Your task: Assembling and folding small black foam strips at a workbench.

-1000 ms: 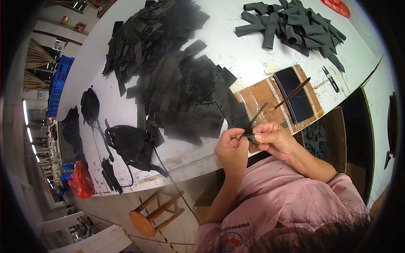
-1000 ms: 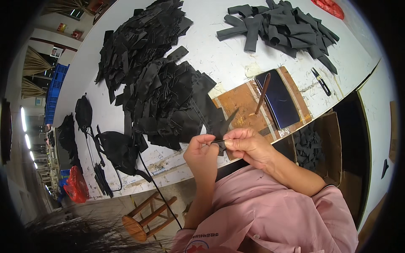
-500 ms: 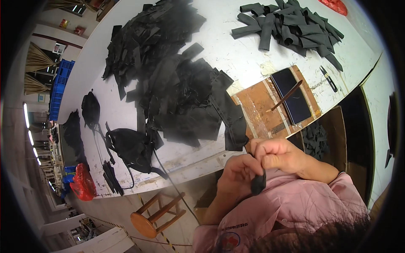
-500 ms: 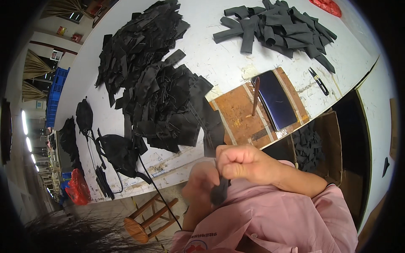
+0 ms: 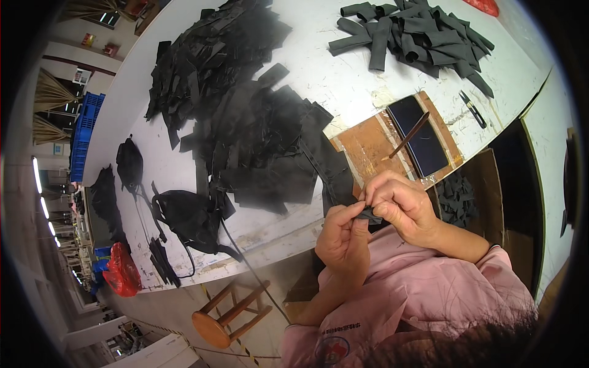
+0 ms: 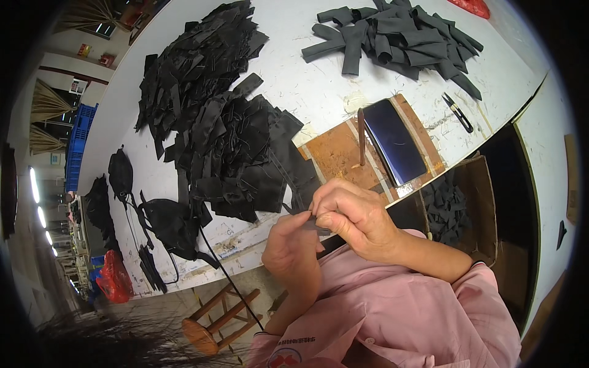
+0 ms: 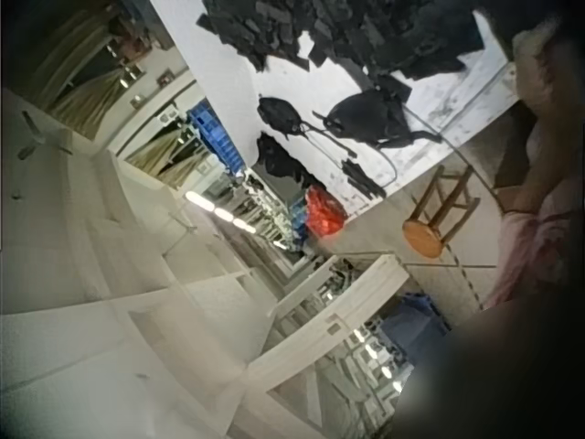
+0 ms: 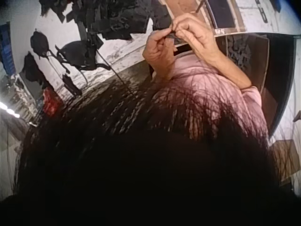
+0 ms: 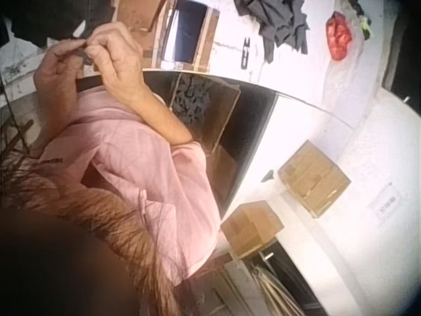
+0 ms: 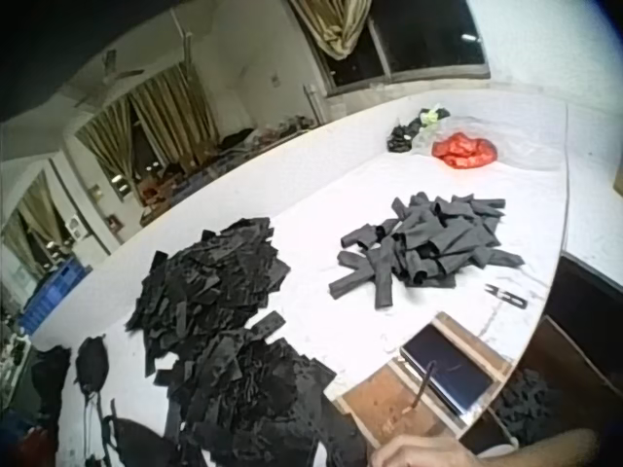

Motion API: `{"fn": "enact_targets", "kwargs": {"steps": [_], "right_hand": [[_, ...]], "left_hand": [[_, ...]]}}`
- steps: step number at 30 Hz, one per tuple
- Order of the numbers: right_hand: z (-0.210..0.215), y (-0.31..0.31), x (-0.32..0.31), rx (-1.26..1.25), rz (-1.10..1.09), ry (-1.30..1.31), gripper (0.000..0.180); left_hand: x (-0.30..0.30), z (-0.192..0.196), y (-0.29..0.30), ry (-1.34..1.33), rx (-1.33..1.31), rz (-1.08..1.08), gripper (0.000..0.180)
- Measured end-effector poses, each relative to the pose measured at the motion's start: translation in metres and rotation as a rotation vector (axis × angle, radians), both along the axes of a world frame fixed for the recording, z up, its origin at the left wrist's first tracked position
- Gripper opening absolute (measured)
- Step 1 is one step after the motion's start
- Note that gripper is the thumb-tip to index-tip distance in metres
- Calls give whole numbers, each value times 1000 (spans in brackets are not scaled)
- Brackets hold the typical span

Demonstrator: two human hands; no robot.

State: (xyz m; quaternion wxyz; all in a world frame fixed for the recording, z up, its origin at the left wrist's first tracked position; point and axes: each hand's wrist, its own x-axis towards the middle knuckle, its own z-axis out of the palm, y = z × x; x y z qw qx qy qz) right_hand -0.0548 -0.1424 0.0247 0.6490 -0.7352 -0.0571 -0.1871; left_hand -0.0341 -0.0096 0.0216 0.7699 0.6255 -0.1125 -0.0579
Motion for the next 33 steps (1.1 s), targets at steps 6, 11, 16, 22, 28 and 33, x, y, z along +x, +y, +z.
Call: {"fn": "enact_targets", "kwargs": {"steps": [6, 11, 16, 22, 28, 33], "right_hand": [[-1, 6, 0, -86, -61, 9, 11], [-7, 4, -1, -45, -103, 79, 19], [-12, 4, -6, 503, 143, 316, 19], [-15, 5, -6, 596, 166, 192, 14], [-13, -1, -4, 343, 35, 61, 11], [-9, -3, -3, 34, -135, -90, 10]], "left_hand": [[-4, -6, 4, -34, 38, 47, 16], [2, -10, 13, 217, -7, -98, 14], [19, -13, 19, 576, -693, -576, 35], [25, -2, 20, 590, -545, -531, 59], [18, 15, 14, 345, -53, -327, 61], [-1, 17, -9, 135, -40, -79, 54]]}}
